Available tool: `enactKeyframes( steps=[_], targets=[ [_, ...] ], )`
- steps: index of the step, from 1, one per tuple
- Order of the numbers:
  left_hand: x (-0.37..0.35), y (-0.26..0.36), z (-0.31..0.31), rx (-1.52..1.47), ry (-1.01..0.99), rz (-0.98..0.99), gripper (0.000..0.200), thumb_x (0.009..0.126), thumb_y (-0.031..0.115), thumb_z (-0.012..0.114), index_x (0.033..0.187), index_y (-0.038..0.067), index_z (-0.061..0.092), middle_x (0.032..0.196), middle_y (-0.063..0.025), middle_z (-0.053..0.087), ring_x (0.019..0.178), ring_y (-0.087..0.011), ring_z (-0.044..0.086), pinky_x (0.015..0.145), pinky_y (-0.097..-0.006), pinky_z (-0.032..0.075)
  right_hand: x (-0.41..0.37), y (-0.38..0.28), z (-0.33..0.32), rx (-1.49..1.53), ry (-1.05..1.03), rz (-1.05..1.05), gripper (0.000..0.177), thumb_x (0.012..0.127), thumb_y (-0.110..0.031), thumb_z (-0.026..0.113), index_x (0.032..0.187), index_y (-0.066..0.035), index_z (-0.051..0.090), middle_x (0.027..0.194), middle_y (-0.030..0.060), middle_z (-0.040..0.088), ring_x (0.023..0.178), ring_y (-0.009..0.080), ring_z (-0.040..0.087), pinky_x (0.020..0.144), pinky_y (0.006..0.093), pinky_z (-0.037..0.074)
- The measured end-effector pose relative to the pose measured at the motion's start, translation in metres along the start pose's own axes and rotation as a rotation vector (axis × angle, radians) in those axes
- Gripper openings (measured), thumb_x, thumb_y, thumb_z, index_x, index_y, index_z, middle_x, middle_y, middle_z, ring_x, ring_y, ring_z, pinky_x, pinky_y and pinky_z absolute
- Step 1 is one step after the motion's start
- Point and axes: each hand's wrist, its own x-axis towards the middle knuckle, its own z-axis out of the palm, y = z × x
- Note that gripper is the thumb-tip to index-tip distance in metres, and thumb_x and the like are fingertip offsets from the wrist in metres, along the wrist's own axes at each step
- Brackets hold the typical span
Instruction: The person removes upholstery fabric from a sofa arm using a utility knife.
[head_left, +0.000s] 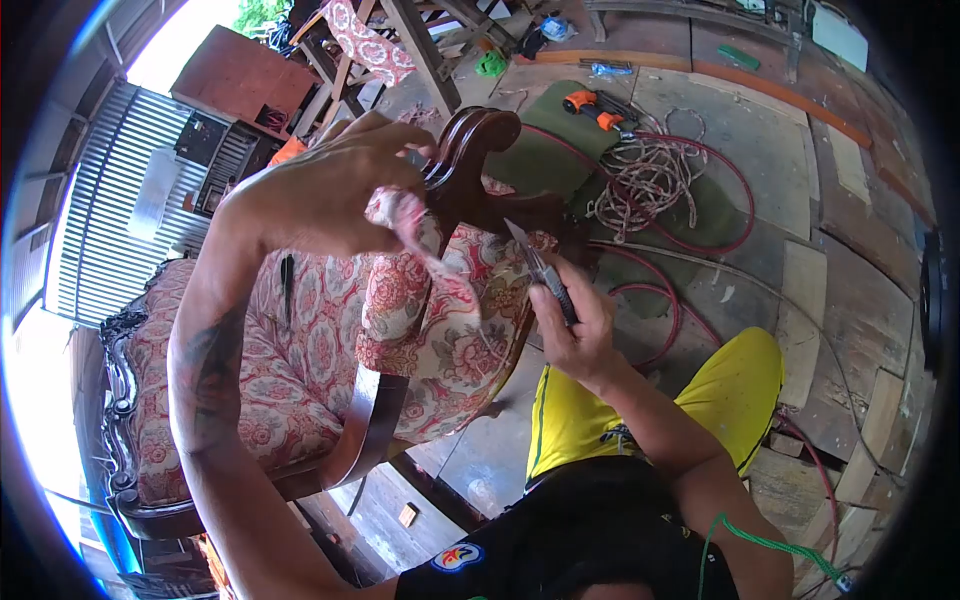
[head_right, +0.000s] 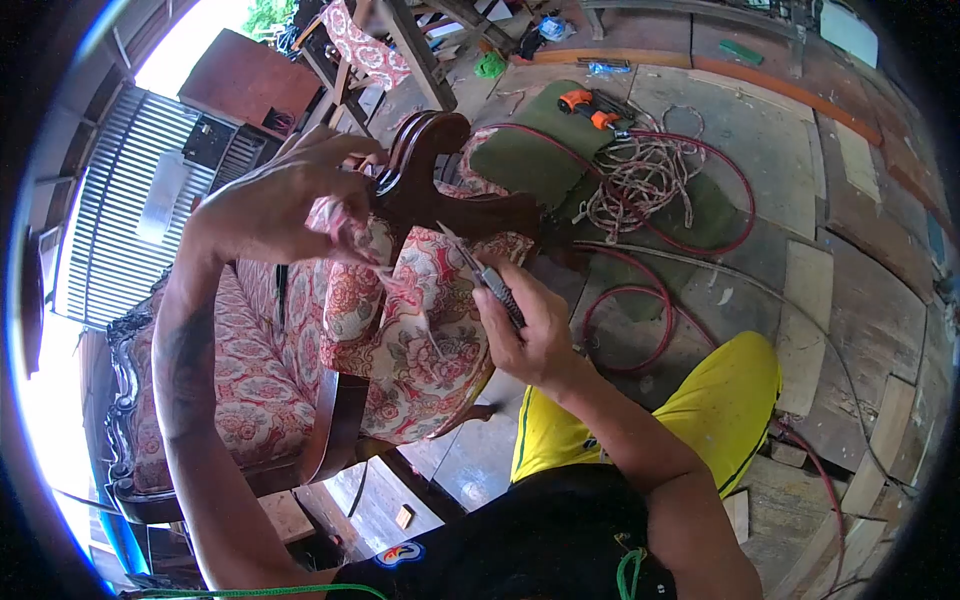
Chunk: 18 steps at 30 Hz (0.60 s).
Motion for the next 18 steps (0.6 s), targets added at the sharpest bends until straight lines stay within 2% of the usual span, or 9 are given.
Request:
enactKeyframes(
  steps=[3,6,7,8,10,12,14,16,18],
  targets=[
    [-0.015,0.017,0.001,-0.085,0.031,-0.204,0.048,0.082,0.048,0.091,0.101,0.005,0.079,0.155,-0.0218,0.053,0.148,-0.0397,0.045,0.119,-0.0542,0.040,0.002,-0.003,0.000,-0.002,0.006,0.052,0.035,0.101,-0.005,0.068,0.134,0.007,0.064,0.105,0.0216,0.075,0.084,0.0282,0.076,0.075,0.0353,0.059],
    [-0.011,0.020,0.016,-0.231,0.146,-0.357,0.046,0.084,0.047,0.090,0.100,0.005,0.080,0.151,-0.0245,0.056,0.139,-0.0413,0.055,0.113,-0.0511,0.048,0.000,-0.006,0.004,0.035,-0.089,0.063,0.036,0.101,-0.006,0.068,0.134,0.007,0.064,0.106,0.0227,0.075,0.087,0.0297,0.077,0.076,0.0361,0.059],
    [-0.009,0.026,0.015,-0.194,0.180,-0.321,0.039,0.087,0.033,0.088,0.108,0.002,0.078,0.137,-0.0238,0.066,0.125,-0.0381,0.067,0.102,-0.0450,0.057,-0.003,-0.004,0.007,0.027,-0.117,-0.001,0.036,0.101,-0.006,0.068,0.134,0.007,0.064,0.106,0.0233,0.075,0.089,0.0303,0.078,0.077,0.0364,0.060],
    [-0.009,0.026,0.016,-0.196,0.180,-0.321,0.039,0.087,0.033,0.088,0.108,0.002,0.078,0.137,-0.0238,0.066,0.125,-0.0381,0.067,0.102,-0.0450,0.057,-0.006,-0.003,0.009,0.018,-0.146,-0.064,0.036,0.101,-0.007,0.068,0.134,0.007,0.064,0.107,0.0238,0.075,0.091,0.0310,0.078,0.078,0.0368,0.060],
    [-0.008,0.028,0.016,-0.120,0.159,-0.403,0.034,0.087,0.018,0.082,0.114,-0.001,0.075,0.126,-0.0205,0.072,0.115,-0.0344,0.072,0.094,-0.0421,0.059,-0.008,-0.005,0.010,0.068,-0.156,-0.025,0.035,0.102,-0.008,0.068,0.134,0.007,0.064,0.107,0.0245,0.075,0.094,0.0324,0.079,0.080,0.0372,0.060],
    [-0.008,0.039,0.014,-0.122,0.136,-0.484,0.033,0.086,0.011,0.078,0.116,-0.002,0.074,0.122,-0.0197,0.074,0.112,-0.0343,0.073,0.092,-0.0428,0.059,-0.004,-0.011,0.005,0.108,-0.186,0.170,0.036,0.103,-0.009,0.067,0.135,0.008,0.063,0.105,0.0240,0.075,0.090,0.0323,0.078,0.077,0.0369,0.059],
    [-0.012,0.043,0.018,-0.122,0.114,-0.566,0.034,0.084,0.004,0.074,0.118,-0.003,0.072,0.119,-0.0188,0.075,0.110,-0.0342,0.074,0.090,-0.0434,0.059,0.002,-0.011,0.000,0.115,-0.187,0.216,0.035,0.104,-0.009,0.065,0.135,0.008,0.062,0.103,0.0237,0.075,0.087,0.0323,0.077,0.076,0.0373,0.059],
    [-0.016,0.039,0.031,-0.192,0.332,-0.357,0.034,0.084,-0.002,0.069,0.117,-0.002,0.074,0.120,-0.0207,0.074,0.108,-0.0379,0.074,0.091,-0.0445,0.059,0.010,-0.012,-0.003,0.119,-0.189,0.259,0.035,0.105,-0.008,0.064,0.136,0.008,0.061,0.102,0.0235,0.074,0.085,0.0324,0.076,0.074,0.0376,0.058],
    [-0.019,0.043,0.035,-0.153,0.366,-0.348,0.033,0.084,-0.004,0.068,0.117,-0.002,0.074,0.121,-0.0214,0.074,0.107,-0.0384,0.075,0.092,-0.0441,0.059,0.017,-0.014,-0.004,0.080,-0.142,0.160,0.035,0.108,-0.011,0.060,0.137,0.009,0.060,0.102,0.0233,0.073,0.084,0.0312,0.075,0.075,0.0375,0.057]
  ],
)
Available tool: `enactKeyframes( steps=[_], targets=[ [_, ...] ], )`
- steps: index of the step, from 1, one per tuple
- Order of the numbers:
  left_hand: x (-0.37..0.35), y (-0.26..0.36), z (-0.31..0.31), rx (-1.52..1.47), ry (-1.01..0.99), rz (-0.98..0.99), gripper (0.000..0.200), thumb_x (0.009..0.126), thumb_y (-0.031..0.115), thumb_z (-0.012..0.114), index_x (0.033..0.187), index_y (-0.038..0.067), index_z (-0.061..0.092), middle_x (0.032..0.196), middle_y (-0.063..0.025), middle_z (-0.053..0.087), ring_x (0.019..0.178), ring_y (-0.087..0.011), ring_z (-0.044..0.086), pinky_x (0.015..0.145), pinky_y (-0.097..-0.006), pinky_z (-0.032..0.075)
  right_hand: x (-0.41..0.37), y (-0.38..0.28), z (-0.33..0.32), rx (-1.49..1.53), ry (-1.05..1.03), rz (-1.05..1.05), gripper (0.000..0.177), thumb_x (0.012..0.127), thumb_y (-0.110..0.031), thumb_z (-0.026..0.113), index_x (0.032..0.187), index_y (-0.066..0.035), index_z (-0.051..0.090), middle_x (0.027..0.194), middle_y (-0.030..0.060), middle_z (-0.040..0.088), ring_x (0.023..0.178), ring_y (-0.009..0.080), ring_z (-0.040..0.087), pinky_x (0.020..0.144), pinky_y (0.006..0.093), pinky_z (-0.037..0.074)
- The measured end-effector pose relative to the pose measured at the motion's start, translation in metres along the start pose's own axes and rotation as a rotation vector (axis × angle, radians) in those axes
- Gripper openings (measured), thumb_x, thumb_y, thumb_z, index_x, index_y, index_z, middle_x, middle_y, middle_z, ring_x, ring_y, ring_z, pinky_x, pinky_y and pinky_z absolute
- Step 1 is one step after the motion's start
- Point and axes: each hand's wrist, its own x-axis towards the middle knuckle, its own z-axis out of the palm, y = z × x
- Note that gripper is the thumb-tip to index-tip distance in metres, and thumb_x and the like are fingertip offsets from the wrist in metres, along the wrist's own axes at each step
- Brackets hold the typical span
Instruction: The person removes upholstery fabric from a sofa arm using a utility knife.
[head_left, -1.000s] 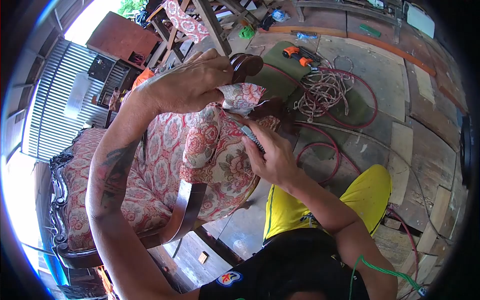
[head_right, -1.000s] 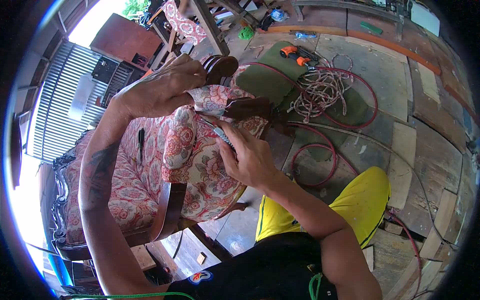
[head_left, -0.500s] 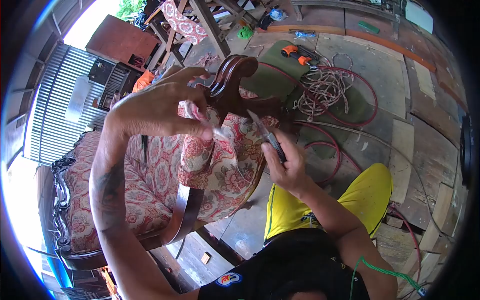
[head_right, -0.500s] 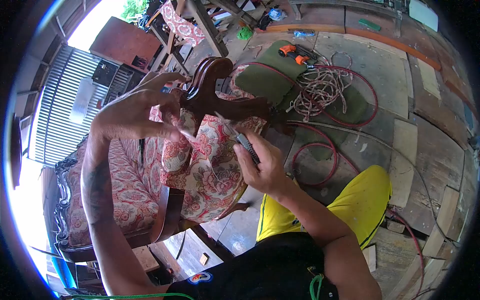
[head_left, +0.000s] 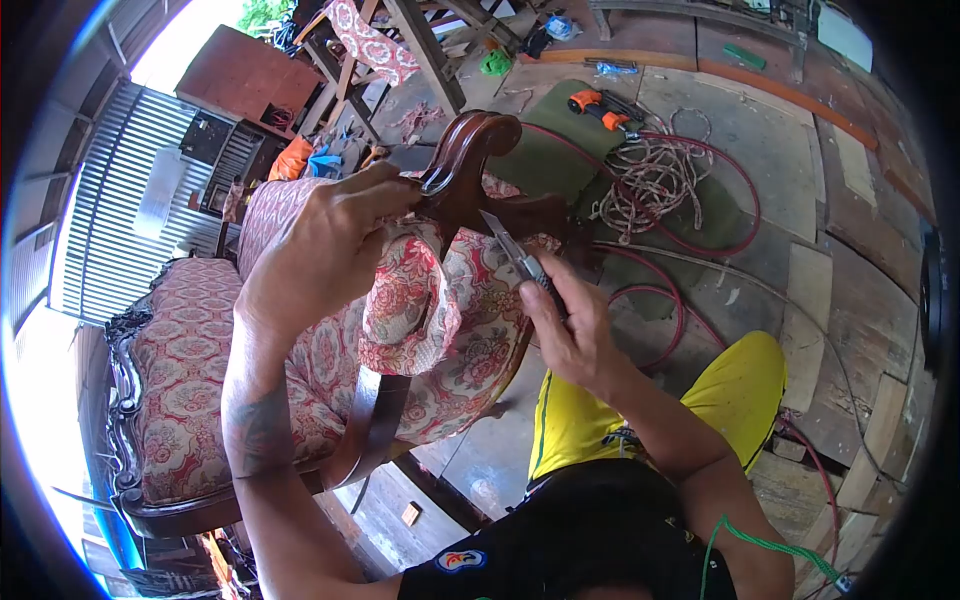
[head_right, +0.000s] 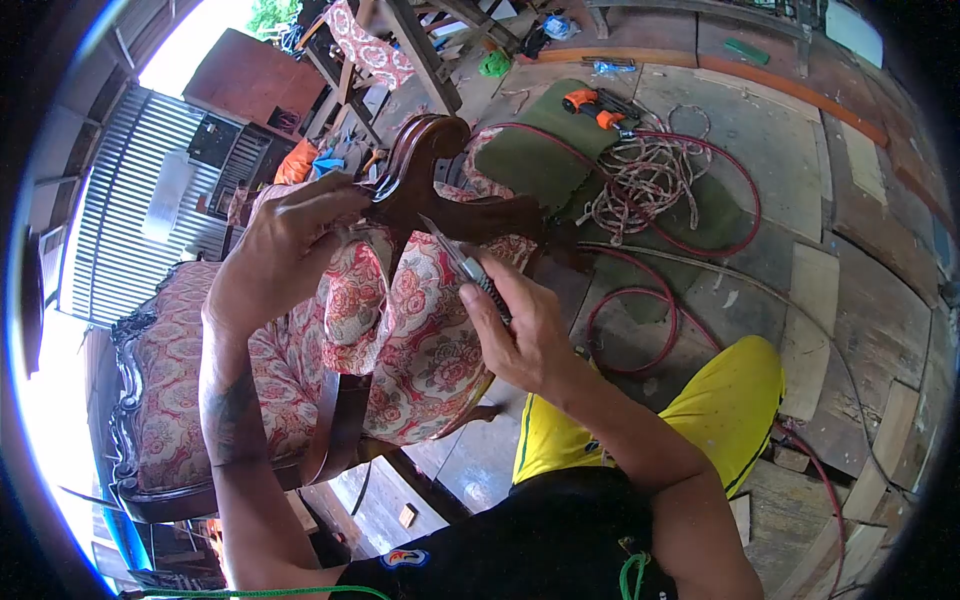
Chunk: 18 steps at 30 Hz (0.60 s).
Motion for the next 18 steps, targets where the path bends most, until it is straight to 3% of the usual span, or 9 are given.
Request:
enactKeyframes(
  steps=[4,10,13,18],
  targets=[
    [-0.009,0.001,0.006,0.101,0.129,0.052,0.027,0.087,-0.001,0.071,0.113,-0.002,0.077,0.126,-0.0224,0.074,0.106,-0.0387,0.075,0.094,-0.0431,0.059,0.012,-0.002,-0.003,0.029,-0.033,0.073,0.035,0.109,-0.013,0.057,0.137,0.008,0.060,0.107,0.0252,0.073,0.092,0.0346,0.076,0.080,0.0391,0.058],
    [-0.012,0.004,0.015,0.012,0.180,-0.055,0.019,0.090,0.007,0.075,0.107,-0.001,0.079,0.132,-0.0183,0.072,0.108,-0.0361,0.076,0.093,-0.0433,0.059,0.025,-0.002,-0.005,-0.086,-0.019,-0.105,0.035,0.108,-0.012,0.057,0.138,0.006,0.061,0.115,0.0273,0.073,0.103,0.0419,0.075,0.086,0.0439,0.059],
    [-0.012,0.004,0.020,0.041,0.204,-0.029,0.016,0.092,0.008,0.073,0.104,-0.002,0.076,0.131,-0.0171,0.072,0.110,-0.0363,0.074,0.095,-0.0446,0.057,0.027,-0.001,-0.004,-0.148,-0.013,-0.183,0.035,0.107,-0.012,0.058,0.137,0.005,0.062,0.114,0.0265,0.073,0.099,0.0417,0.075,0.084,0.0446,0.059],
    [-0.012,-0.003,0.025,0.256,0.211,0.005,0.017,0.094,0.007,0.069,0.107,-0.003,0.069,0.134,-0.0174,0.068,0.117,-0.0378,0.067,0.099,-0.0464,0.053,0.037,-0.014,-0.010,-0.339,-0.077,-0.192,0.039,0.102,-0.017,0.066,0.139,-0.002,0.065,0.094,0.0204,0.072,0.080,0.0387,0.073,0.068,0.0476,0.059]
  ],
)
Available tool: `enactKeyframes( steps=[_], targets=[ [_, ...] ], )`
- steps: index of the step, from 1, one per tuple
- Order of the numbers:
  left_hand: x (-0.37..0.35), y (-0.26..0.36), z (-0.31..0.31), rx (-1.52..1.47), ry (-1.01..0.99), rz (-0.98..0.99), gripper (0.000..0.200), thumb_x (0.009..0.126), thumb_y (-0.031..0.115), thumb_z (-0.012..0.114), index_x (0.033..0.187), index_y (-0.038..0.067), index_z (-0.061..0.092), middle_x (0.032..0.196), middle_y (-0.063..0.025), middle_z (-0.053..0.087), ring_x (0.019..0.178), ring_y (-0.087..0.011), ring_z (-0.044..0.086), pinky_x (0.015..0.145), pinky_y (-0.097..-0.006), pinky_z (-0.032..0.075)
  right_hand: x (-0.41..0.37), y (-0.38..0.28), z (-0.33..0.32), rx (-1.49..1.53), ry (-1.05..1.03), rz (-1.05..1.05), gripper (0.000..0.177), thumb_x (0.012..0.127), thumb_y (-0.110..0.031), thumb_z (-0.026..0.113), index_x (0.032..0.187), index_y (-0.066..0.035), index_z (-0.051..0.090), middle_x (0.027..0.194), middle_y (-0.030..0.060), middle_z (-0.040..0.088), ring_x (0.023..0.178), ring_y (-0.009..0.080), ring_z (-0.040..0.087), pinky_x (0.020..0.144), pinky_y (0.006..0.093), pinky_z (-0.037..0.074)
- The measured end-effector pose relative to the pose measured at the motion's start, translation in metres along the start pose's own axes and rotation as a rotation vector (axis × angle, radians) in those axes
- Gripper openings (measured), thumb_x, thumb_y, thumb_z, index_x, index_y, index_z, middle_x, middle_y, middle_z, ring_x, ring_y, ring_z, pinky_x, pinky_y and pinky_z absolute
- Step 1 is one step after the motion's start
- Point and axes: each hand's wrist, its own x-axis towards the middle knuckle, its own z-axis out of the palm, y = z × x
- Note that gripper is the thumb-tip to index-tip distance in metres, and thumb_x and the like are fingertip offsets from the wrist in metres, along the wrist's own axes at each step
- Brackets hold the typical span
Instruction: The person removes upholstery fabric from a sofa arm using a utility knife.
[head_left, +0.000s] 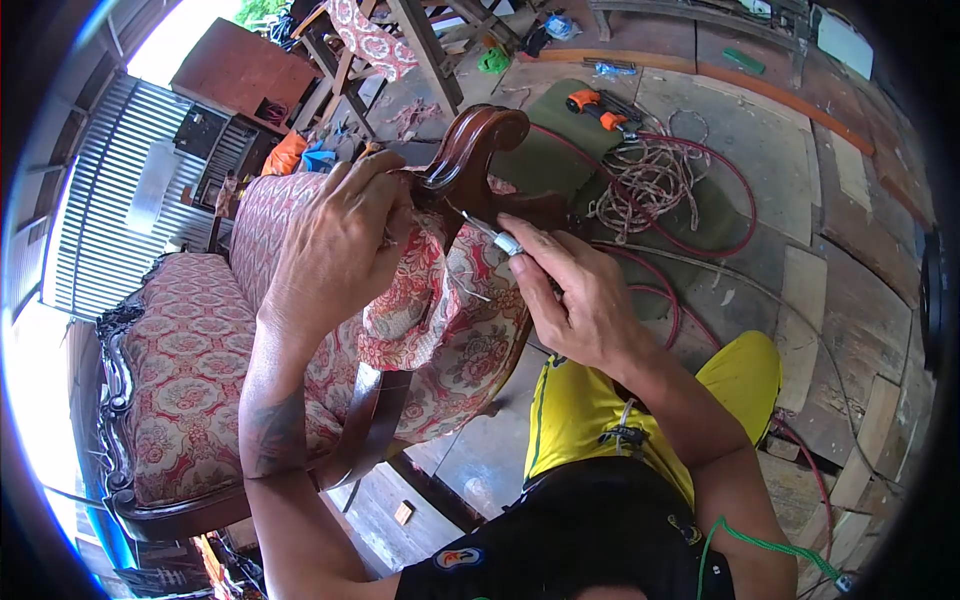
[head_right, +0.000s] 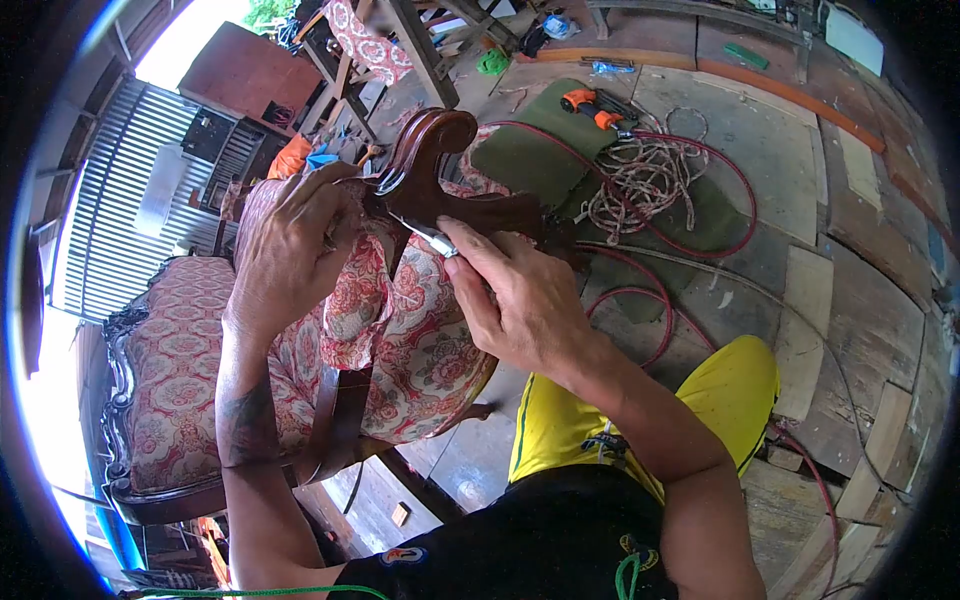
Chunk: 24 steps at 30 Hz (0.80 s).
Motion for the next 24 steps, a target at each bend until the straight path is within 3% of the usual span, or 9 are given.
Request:
enactKeyframes(
  steps=[5,7,9,12,16,19,24],
  targets=[
    [-0.003,-0.004,0.005,-0.046,0.010,-0.020,0.019,0.095,0.006,0.068,0.111,-0.003,0.066,0.138,-0.0176,0.063,0.123,-0.0384,0.063,0.102,-0.0474,0.051,0.009,-0.011,-0.009,-0.171,-0.073,-0.062,0.042,0.100,-0.021,0.068,0.139,-0.007,0.067,0.085,0.0160,0.068,0.071,0.0343,0.072,0.058,0.0457,0.059],
    [-0.004,-0.008,0.011,-0.030,0.105,0.040,0.018,0.094,0.011,0.069,0.109,0.000,0.066,0.135,-0.0145,0.064,0.113,-0.0344,0.064,0.099,-0.0462,0.051,0.010,-0.013,-0.009,-0.196,-0.090,-0.069,0.043,0.099,-0.021,0.069,0.140,-0.007,0.068,0.084,0.0148,0.068,0.069,0.0332,0.071,0.056,0.0449,0.059],
    [-0.005,-0.010,0.014,-0.037,0.125,0.038,0.017,0.094,0.010,0.068,0.108,0.001,0.066,0.135,-0.0143,0.064,0.114,-0.0347,0.063,0.100,-0.0465,0.051,0.011,-0.016,-0.008,-0.208,-0.115,-0.073,0.046,0.096,-0.013,0.071,0.143,-0.010,0.068,0.083,0.0111,0.066,0.065,0.0286,0.067,0.057,0.0406,0.056],
    [-0.005,-0.011,0.016,-0.059,0.146,0.028,0.017,0.093,0.007,0.067,0.108,0.001,0.066,0.136,-0.0143,0.063,0.114,-0.0355,0.062,0.100,-0.0468,0.050,0.011,-0.016,-0.004,-0.215,-0.104,-0.084,0.042,0.099,-0.023,0.070,0.138,-0.009,0.070,0.080,0.0121,0.066,0.063,0.0309,0.069,0.053,0.0436,0.057],
    [-0.006,-0.012,0.015,-0.090,0.136,0.046,0.024,0.084,-0.002,0.064,0.109,0.001,0.065,0.137,-0.0149,0.062,0.114,-0.0367,0.060,0.100,-0.0472,0.049,0.013,-0.018,-0.003,-0.269,-0.102,-0.093,0.041,0.098,-0.025,0.070,0.137,-0.011,0.071,0.080,0.0110,0.065,0.061,0.0289,0.069,0.052,0.0426,0.057],
    [-0.009,-0.012,0.010,-0.077,0.123,0.066,0.030,0.079,-0.005,0.062,0.109,0.001,0.064,0.136,-0.0145,0.063,0.114,-0.0369,0.060,0.100,-0.0475,0.049,0.011,-0.022,-0.003,-0.324,-0.100,-0.116,0.049,0.094,-0.018,0.076,0.142,-0.014,0.069,0.079,0.0077,0.062,0.057,0.0255,0.064,0.050,0.0394,0.054],
    [-0.010,-0.011,0.010,-0.072,0.126,0.066,0.029,0.080,-0.006,0.062,0.109,0.001,0.064,0.136,-0.0137,0.063,0.115,-0.0368,0.060,0.100,-0.0477,0.050,0.014,-0.026,-0.001,-0.396,-0.103,-0.099,0.041,0.096,-0.027,0.072,0.135,-0.011,0.072,0.081,0.0100,0.064,0.062,0.0269,0.068,0.052,0.0412,0.056]
  ],
)
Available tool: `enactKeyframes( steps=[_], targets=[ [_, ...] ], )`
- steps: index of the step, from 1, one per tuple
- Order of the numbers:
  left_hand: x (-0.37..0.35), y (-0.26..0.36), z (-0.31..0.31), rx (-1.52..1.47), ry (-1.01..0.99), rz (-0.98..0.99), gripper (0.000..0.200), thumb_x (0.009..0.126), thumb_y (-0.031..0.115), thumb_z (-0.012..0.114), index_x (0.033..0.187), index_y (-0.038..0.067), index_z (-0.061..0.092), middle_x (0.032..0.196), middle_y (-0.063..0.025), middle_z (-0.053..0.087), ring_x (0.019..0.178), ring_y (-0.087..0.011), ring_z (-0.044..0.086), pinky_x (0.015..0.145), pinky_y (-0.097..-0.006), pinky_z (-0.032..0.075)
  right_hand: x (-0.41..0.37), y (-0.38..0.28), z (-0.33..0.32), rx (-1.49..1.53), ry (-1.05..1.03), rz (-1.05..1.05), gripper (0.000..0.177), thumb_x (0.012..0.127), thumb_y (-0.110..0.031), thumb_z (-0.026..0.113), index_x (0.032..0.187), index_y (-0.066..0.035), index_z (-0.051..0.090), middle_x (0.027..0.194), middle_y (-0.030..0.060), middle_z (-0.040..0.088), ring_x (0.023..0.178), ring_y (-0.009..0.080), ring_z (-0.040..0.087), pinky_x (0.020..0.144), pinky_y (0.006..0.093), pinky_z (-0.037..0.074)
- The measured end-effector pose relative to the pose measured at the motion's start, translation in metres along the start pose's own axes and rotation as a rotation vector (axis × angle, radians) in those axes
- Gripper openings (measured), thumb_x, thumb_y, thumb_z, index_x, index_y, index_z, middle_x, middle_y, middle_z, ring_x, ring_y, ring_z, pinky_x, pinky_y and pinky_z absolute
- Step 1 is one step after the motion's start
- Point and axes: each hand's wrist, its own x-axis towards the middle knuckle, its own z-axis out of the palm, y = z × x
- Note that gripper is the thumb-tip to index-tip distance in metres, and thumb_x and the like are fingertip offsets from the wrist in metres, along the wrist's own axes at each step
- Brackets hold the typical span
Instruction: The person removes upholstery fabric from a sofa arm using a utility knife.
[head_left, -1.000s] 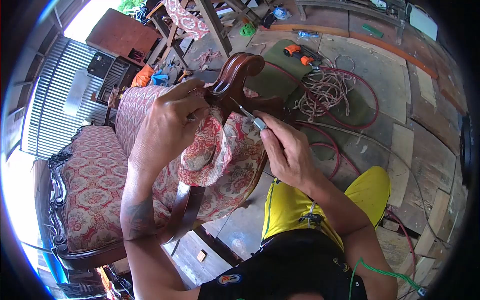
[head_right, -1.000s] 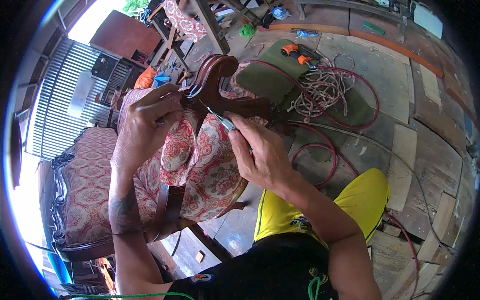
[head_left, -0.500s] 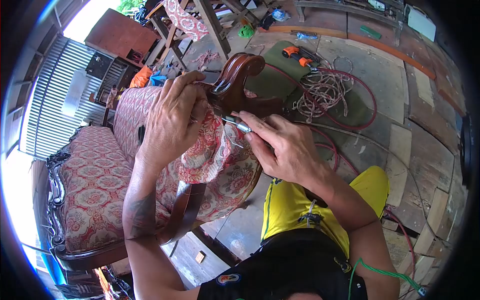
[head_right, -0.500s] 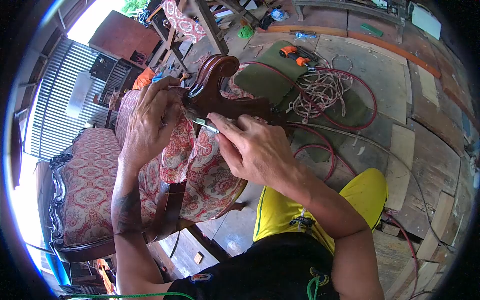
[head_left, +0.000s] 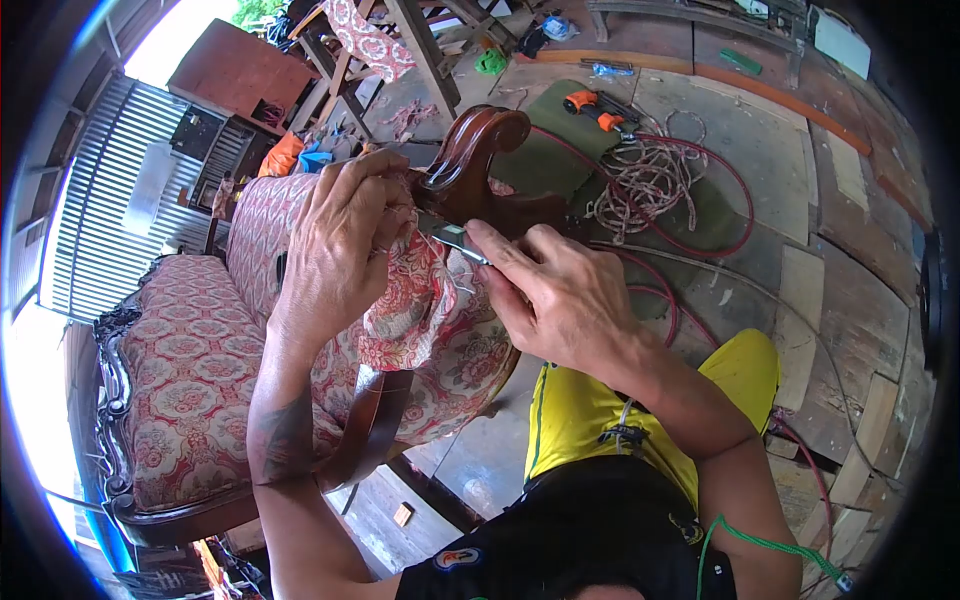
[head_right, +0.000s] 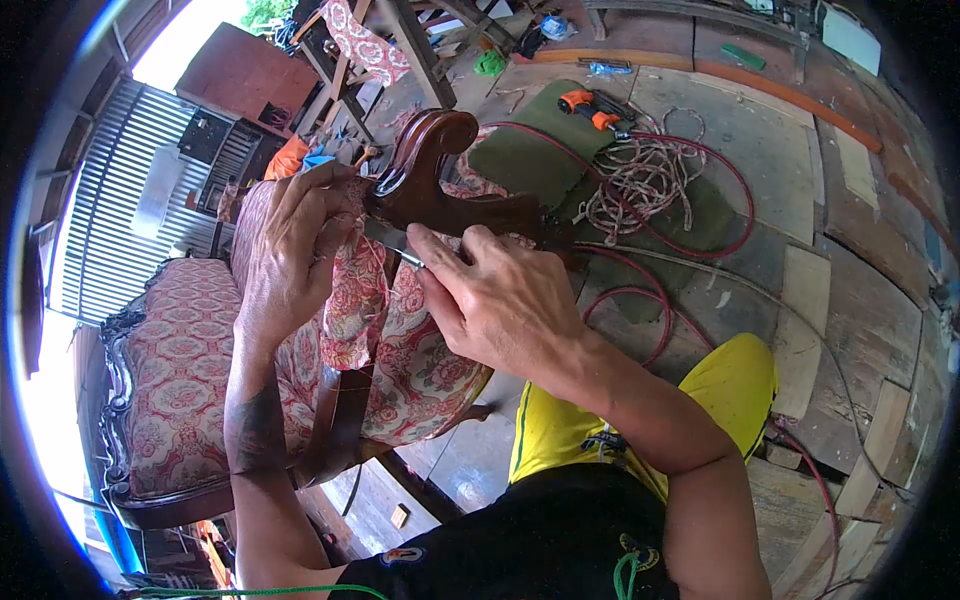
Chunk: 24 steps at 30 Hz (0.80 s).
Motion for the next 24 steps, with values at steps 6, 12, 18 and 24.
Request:
enactKeyframes(
  steps=[6,12,18,24],
  targets=[
    [0.001,0.002,0.000,0.031,0.035,0.021,0.027,0.083,-0.005,0.064,0.109,0.001,0.065,0.136,-0.0128,0.064,0.116,-0.0360,0.060,0.101,-0.0484,0.049,0.003,0.002,0.000,-0.006,0.008,0.001,0.041,0.096,-0.027,0.072,0.134,-0.012,0.073,0.082,0.0094,0.064,0.063,0.0268,0.068,0.052,0.0406,0.056],
    [0.001,0.002,0.001,0.040,0.042,0.009,0.023,0.089,-0.003,0.065,0.111,0.000,0.066,0.135,-0.0134,0.064,0.118,-0.0368,0.060,0.103,-0.0487,0.049,0.001,0.002,0.000,0.050,0.004,-0.017,0.039,0.096,-0.027,0.071,0.132,-0.012,0.074,0.082,0.0099,0.065,0.063,0.0269,0.069,0.052,0.0404,0.056],
    [0.000,0.004,0.001,0.053,0.063,0.025,0.022,0.090,-0.002,0.065,0.111,0.000,0.064,0.136,-0.0140,0.063,0.118,-0.0378,0.060,0.100,-0.0482,0.050,0.010,0.000,-0.001,0.010,-0.001,-0.002,0.040,0.096,-0.027,0.071,0.132,-0.011,0.073,0.083,0.0106,0.065,0.063,0.0271,0.069,0.053,0.0397,0.056],
    [0.001,0.007,-0.009,-0.063,0.043,-0.005,0.020,0.086,0.004,0.071,0.104,0.000,0.066,0.134,-0.0145,0.065,0.119,-0.0372,0.062,0.099,-0.0470,0.052,-0.010,0.005,-0.015,0.077,0.028,0.084,0.041,0.098,-0.023,0.071,0.137,-0.009,0.070,0.080,0.0107,0.064,0.063,0.0276,0.069,0.055,0.0431,0.059]
  ],
)
